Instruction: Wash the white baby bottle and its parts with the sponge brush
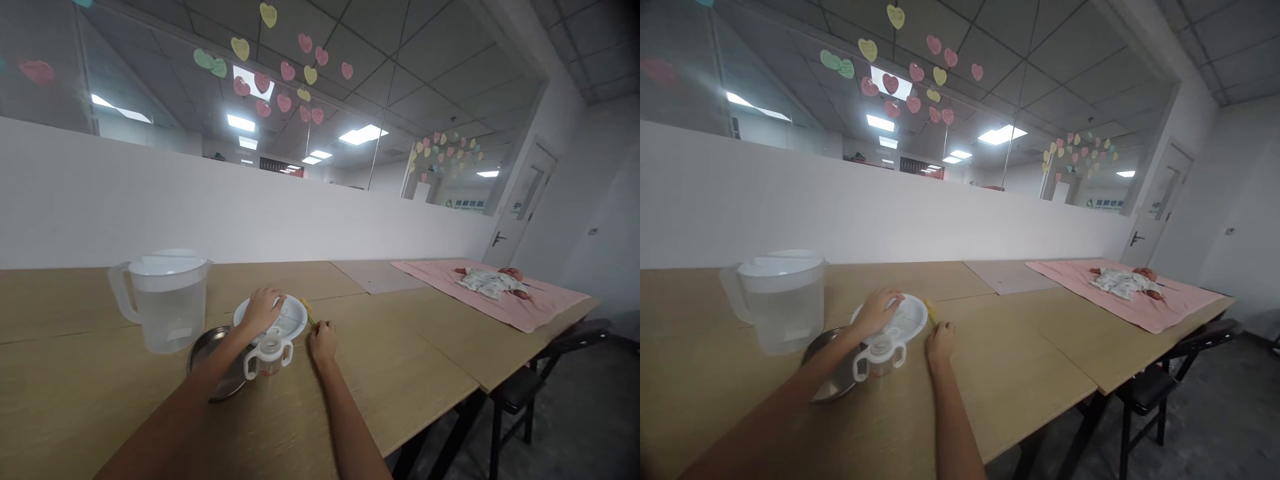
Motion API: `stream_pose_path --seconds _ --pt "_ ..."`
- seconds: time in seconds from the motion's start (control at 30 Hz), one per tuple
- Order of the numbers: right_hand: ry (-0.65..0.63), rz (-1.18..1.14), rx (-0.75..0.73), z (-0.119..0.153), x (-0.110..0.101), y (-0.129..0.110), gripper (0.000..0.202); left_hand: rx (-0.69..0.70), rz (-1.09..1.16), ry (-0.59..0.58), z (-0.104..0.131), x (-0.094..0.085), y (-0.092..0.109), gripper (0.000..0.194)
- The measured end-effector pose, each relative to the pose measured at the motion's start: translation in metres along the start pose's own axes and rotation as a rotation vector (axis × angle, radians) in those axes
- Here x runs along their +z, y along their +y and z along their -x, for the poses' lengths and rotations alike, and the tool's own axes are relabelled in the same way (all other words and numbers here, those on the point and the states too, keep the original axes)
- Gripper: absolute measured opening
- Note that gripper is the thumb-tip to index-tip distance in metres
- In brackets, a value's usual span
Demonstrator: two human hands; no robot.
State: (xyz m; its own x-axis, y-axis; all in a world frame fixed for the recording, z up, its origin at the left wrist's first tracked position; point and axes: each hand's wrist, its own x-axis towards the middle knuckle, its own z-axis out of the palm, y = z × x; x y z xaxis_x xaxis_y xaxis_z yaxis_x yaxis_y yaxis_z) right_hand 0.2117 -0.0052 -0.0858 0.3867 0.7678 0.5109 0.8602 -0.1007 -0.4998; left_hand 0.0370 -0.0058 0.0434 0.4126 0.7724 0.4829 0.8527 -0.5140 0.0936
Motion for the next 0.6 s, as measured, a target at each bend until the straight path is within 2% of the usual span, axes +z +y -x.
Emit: stream_pose_path --seconds 0.07,0.17,0.37,0.6 --pt "-0.059 0.022 0.002 -0.001 0.004 -0.001 0.022 -0.003 -0.046 -0.07 -0.004 0.018 -0.004 0.035" --pt "-0.111 0.046 -0.009 0.0 0.005 -0.004 0.023 0.008 -0.091 -0.173 -0.002 0.028 -0.009 0.036" --pt "-0.155 0.06 -0.002 0.003 -0.001 -0.01 0.026 0.056 -0.152 -0.308 -0.001 0.024 -0.01 0.036" --pt "-0.169 0.057 -0.021 0.004 -0.004 -0.014 0.025 0.042 -0.16 -0.326 0.008 0.018 -0.012 0.039"
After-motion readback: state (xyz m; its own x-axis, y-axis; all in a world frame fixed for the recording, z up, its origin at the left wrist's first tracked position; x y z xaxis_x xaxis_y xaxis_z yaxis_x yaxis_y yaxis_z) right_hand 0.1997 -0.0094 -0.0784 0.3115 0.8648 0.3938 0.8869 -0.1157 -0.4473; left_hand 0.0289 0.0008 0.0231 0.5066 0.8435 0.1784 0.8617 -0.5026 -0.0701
